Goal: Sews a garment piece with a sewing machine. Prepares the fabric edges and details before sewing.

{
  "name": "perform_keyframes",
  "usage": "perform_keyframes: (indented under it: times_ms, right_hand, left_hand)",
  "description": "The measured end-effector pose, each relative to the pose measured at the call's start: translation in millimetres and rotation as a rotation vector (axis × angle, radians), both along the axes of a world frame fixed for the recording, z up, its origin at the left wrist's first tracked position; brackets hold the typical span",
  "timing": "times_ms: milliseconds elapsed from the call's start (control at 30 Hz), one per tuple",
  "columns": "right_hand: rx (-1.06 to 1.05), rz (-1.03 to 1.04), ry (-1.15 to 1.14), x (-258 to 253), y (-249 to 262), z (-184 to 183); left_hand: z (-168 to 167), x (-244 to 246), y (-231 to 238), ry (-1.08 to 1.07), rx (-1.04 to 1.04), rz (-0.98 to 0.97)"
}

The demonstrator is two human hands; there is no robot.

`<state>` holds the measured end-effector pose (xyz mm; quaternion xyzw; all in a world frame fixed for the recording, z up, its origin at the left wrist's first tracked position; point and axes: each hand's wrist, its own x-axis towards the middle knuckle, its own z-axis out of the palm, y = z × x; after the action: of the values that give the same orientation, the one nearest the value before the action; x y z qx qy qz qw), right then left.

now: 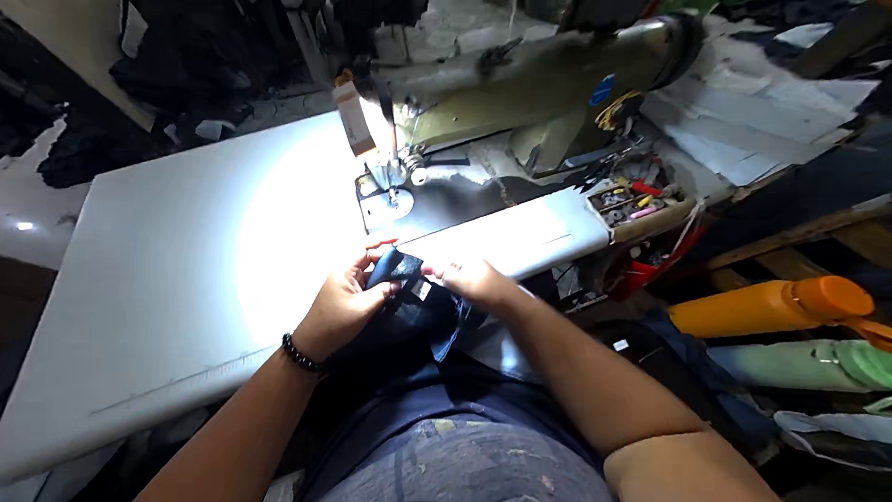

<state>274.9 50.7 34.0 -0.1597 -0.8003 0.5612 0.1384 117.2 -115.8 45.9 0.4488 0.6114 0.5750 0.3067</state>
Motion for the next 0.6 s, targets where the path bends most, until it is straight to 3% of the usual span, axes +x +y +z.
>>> perform_keyframes:
  times_ms: [67,400,600]
  right_hand:
    - [-0.066,0.081,0.109,-3.3,-12.6,-3.8]
    - [-0.184,-0.041,0.151,-3.3,-29.0,-10.6]
    - [-0.218,-0.084,0.235,-2.2,-28.6,-12.9]
  left_hand:
    - [-0.9,1.5,3.2,-0.023,0.025,-0.009]
    - [-5.7,0.1,2.3,0.055,-0.005,-0.194]
    - [-0.6,2.2,7.1,0.047,-0.134,-0.119]
